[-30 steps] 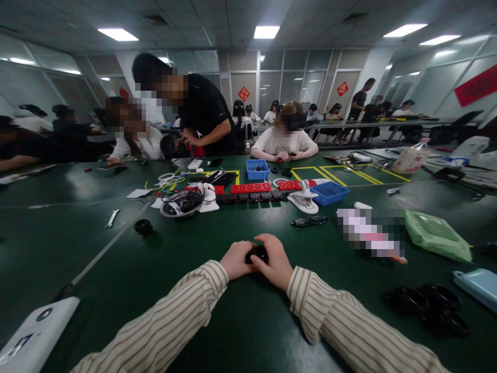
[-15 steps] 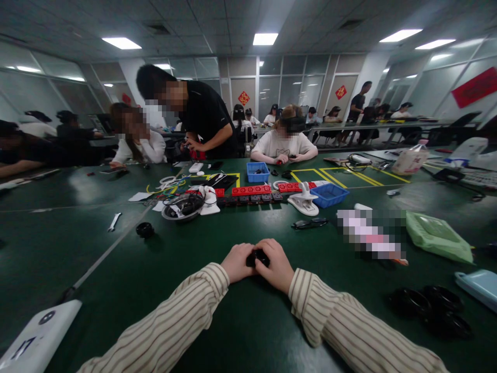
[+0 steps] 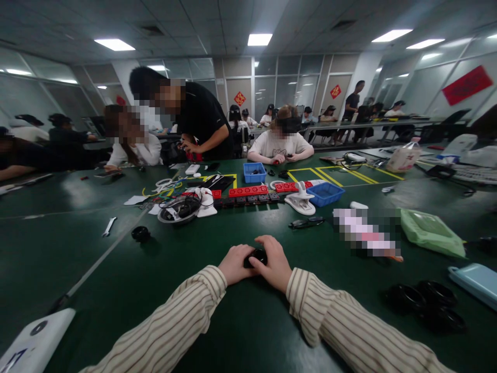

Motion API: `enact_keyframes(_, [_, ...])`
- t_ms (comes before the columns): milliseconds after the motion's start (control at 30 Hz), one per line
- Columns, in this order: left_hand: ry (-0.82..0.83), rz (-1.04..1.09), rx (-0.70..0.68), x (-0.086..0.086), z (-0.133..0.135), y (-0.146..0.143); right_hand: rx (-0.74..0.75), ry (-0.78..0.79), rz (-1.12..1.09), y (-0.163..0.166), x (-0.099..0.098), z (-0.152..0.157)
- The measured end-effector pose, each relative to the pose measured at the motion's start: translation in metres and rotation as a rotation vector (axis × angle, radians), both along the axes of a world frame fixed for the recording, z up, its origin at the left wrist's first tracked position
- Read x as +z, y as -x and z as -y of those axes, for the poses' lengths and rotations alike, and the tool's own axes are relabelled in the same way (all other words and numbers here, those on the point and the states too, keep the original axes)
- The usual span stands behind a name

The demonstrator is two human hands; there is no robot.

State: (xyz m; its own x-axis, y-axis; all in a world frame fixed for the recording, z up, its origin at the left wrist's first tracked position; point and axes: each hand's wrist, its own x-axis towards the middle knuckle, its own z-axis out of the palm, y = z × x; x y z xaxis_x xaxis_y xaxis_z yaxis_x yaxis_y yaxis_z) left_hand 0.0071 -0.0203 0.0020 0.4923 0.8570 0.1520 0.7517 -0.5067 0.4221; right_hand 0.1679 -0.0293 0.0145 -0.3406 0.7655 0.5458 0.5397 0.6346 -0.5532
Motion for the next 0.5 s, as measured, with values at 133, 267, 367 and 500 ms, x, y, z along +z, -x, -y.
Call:
enact_keyframes(133, [-0.002,-0.029,0.009,0.0005,0.0002,-0.0009,-0.092,0.044,0.082,0.0028,0.0000,0.0005])
enact_keyframes(267, [-0.016,-0.047,0.015,0.0009,0.0002,-0.0016,-0.043,0.029,0.095,0.0038,0.0027,0.0022])
enact_keyframes(367, [-0.013,-0.049,0.025,0.0024,0.0010,-0.0024,0.071,0.015,0.049,0.0029,0.0043,0.0030])
enact_keyframes(500, [0.004,-0.037,0.049,0.0040,0.0023,-0.0030,0.256,0.020,-0.038,0.0007,0.0030,0.0033])
